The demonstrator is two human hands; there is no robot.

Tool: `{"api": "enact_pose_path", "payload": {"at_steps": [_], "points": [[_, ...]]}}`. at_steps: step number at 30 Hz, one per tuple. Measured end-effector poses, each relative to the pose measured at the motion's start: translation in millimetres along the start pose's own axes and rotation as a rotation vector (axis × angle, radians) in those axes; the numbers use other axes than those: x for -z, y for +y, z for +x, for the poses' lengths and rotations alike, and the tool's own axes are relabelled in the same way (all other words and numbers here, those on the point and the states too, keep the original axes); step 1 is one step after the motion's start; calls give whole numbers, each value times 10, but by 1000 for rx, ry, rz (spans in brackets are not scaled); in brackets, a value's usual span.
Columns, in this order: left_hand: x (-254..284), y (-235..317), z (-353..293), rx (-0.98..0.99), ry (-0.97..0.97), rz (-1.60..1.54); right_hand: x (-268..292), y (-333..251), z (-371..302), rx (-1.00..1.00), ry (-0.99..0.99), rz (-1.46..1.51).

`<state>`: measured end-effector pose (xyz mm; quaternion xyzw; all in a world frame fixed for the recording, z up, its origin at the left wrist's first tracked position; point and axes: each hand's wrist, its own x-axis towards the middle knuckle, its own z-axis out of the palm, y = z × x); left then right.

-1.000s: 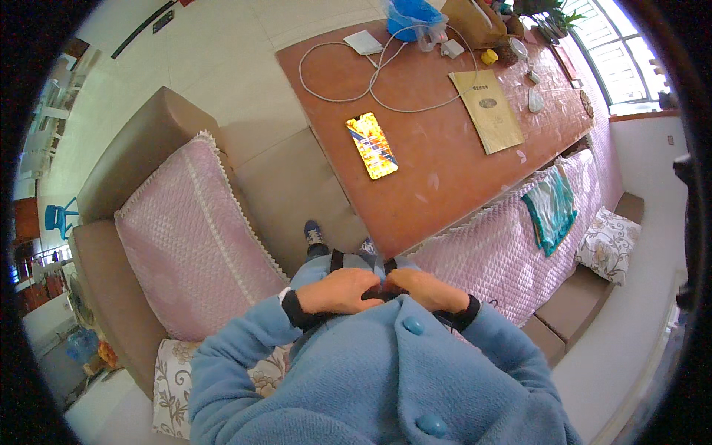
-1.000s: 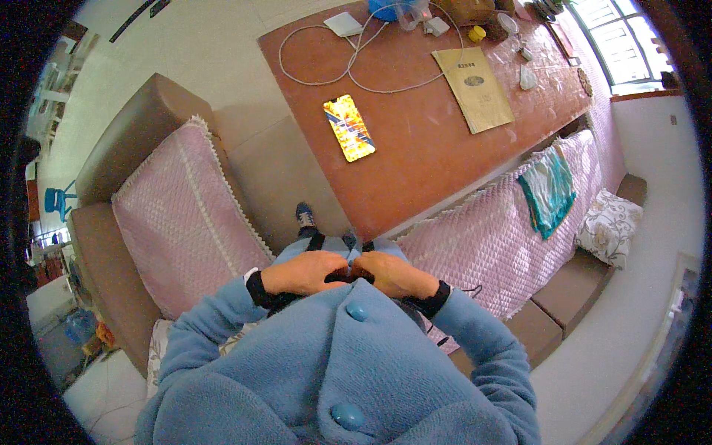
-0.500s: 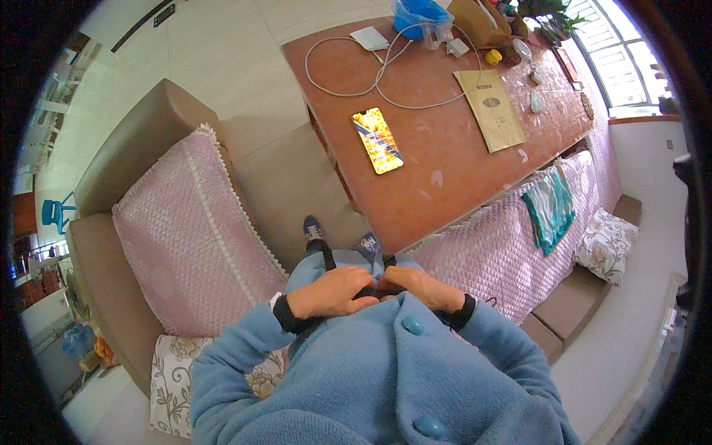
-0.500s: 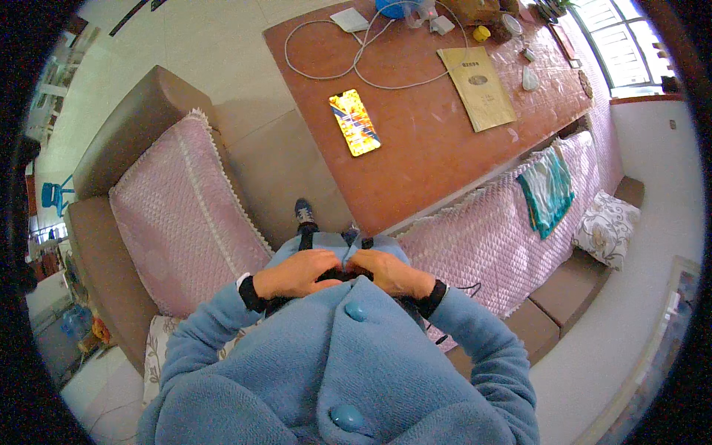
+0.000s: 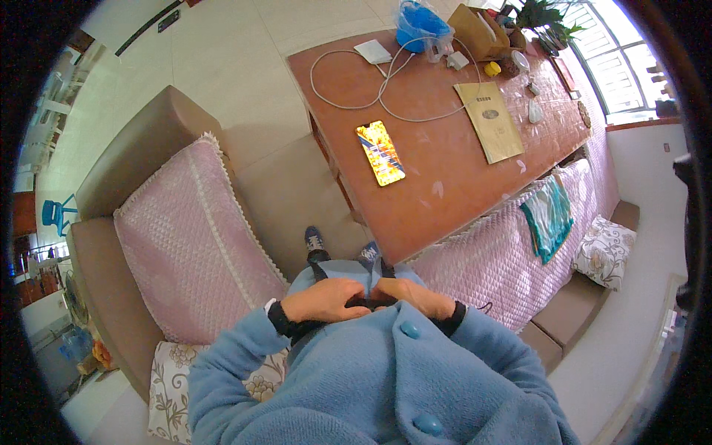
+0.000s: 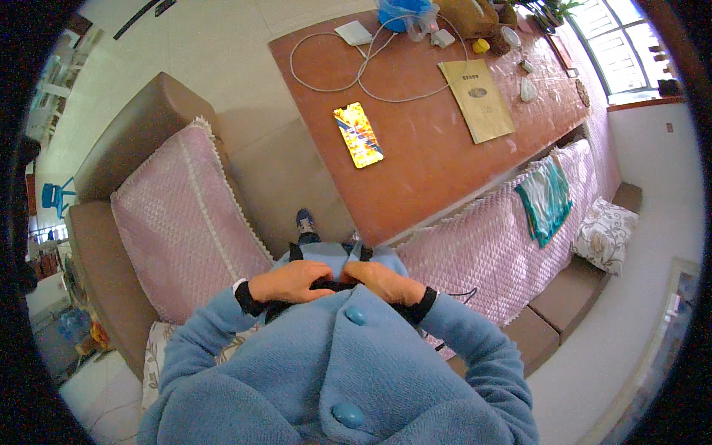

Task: The person assembles a standing fan by attaching the motor housing to the stand and repeatedly rotating the neck joint to test its movement. The person then stands and walks to a nearby table to pick up a phone.

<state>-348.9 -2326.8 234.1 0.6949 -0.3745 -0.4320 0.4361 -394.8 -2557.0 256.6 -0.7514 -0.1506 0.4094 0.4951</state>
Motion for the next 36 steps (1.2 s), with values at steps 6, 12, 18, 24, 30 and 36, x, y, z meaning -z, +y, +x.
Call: {"api": "enact_pose_path", "payload": {"at_steps": [6,12,18,24,30,36], "points": [[54,-49,-110,29,42,55,-34,-3,25,233,117,32],[137,-61,-204,35,81,51,-68,-55,143,183,131,-13],[233,-127,-289,-12,104,-9,98,-408,211,116,196,-168],[314,-152,-360,-32,71,-8,1189,-1578,-735,325,798,-2],[461,-82,-416,51,1,-33,1128,-2062,-1617,479,932,-444],[512,-98,-434,66,4,-97,898,-2106,-1852,429,1038,-557]]}}
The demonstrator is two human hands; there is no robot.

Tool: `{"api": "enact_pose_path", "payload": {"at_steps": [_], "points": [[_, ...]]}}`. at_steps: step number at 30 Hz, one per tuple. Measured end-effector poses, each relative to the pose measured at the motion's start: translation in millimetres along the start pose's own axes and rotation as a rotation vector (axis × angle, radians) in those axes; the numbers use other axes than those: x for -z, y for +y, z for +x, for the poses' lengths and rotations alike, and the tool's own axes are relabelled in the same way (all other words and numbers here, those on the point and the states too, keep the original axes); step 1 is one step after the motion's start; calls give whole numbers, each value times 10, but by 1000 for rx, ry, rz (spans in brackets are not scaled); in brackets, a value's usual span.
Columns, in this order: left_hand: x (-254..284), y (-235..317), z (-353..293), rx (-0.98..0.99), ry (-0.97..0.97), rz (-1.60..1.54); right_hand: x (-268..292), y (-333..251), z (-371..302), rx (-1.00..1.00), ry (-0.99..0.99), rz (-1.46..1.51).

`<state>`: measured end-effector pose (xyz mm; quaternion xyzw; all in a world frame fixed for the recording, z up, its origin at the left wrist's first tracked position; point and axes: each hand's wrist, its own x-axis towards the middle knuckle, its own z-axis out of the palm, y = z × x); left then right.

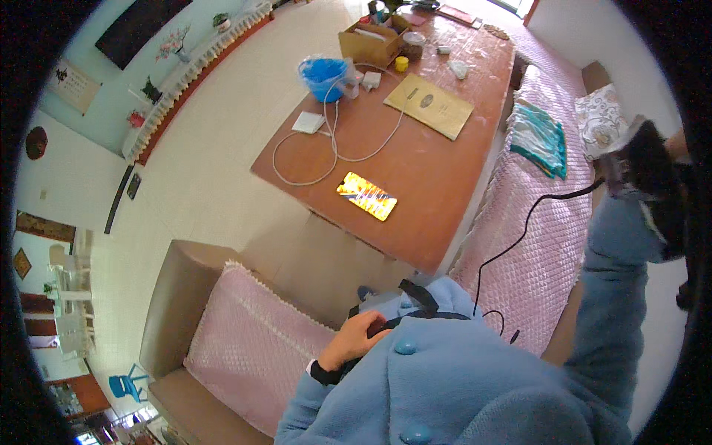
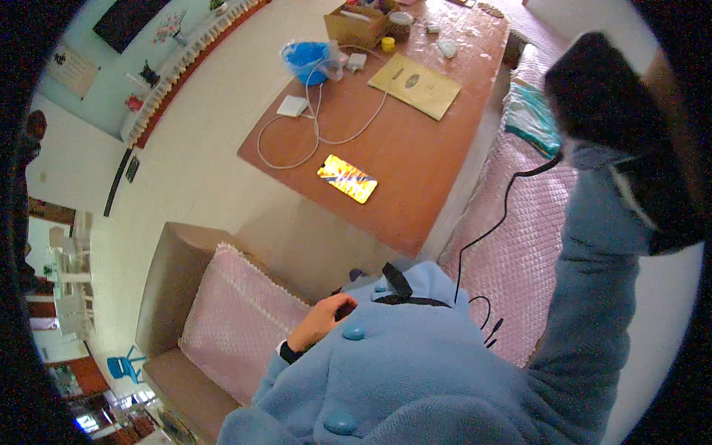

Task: The person assembles a standing fan by attaching the motor housing to the stand and repeatedly rotating the neck joint to test its movement. The person then stands and walks to a nearby table to pick up a phone.

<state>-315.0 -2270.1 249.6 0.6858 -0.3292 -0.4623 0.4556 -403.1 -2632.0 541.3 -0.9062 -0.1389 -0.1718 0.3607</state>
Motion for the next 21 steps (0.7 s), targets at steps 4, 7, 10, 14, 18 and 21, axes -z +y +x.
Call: {"api": "enact_pose_path", "payload": {"at_steps": [4,7,10,14,18,21], "points": [[53,-12,34,23,-24,63,78,-70,-14,25,87,-30],[67,20,63,-23,-33,12,133,-95,75,71,188,3],[86,61,131,-59,-62,88,56,-21,250,131,310,110],[59,107,323,-127,-146,166,-477,418,468,45,347,379],[12,90,265,-151,-85,156,-1350,688,186,-382,-299,118],[-7,45,168,-124,-15,99,-1328,757,-229,-140,-407,110]]}}
